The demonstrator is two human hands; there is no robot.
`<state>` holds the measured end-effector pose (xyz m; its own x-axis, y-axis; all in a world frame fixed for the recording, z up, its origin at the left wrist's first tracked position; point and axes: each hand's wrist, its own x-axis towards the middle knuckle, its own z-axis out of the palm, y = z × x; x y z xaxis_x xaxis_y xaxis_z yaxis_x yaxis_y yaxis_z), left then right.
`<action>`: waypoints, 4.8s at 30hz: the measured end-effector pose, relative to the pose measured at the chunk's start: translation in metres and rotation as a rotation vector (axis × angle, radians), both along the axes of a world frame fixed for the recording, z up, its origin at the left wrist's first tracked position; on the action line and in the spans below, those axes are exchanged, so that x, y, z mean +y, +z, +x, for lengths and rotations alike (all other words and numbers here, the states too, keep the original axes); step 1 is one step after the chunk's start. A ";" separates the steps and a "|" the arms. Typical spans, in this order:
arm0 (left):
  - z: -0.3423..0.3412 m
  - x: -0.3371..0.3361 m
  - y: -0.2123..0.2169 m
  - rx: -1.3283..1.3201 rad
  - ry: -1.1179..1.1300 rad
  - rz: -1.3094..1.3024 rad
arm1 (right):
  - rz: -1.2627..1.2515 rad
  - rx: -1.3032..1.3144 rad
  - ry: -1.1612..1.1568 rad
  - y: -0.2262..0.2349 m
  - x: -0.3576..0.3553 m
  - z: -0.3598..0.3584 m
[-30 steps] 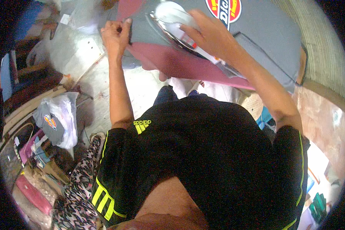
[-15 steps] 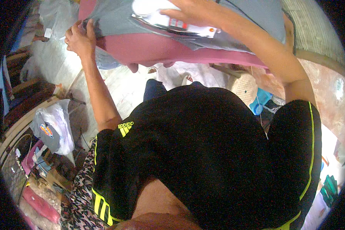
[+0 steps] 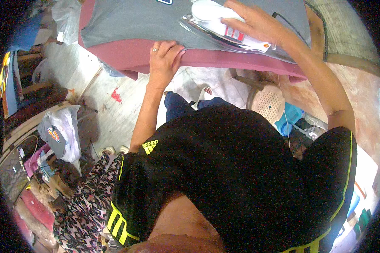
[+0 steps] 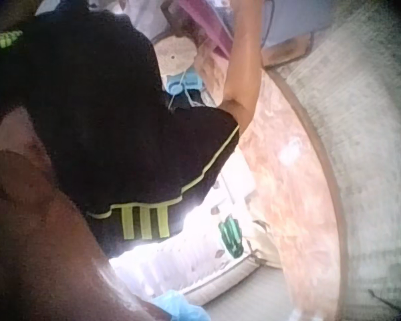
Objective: The person irons a grey t-shirt with a Dickies logo on a pink ironing board. They smooth the fabric with their hands and use a white electric iron to press the garment, flipping it over to iron both sides.
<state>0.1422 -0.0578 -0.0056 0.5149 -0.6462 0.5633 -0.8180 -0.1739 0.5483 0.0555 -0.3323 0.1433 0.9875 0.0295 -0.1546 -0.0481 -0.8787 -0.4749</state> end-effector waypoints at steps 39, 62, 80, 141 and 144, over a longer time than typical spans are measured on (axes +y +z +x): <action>-0.050 0.001 0.014 0.042 -0.213 0.217 | -0.189 -0.098 -0.647 -0.045 0.092 -0.124; -0.127 -0.113 0.013 -0.197 -0.480 0.469 | -0.277 -0.170 -1.058 -0.040 0.028 -0.272; -0.169 -0.143 0.017 -0.253 -0.592 0.566 | -0.094 -0.348 -1.101 -0.034 -0.225 -0.166; -0.246 -0.022 0.182 1.305 -1.588 -0.679 | -0.117 -0.200 -0.489 -0.022 -0.072 -0.265; -0.243 -0.023 0.183 1.301 -1.506 -0.617 | -0.064 -0.280 -0.405 -0.023 -0.064 -0.250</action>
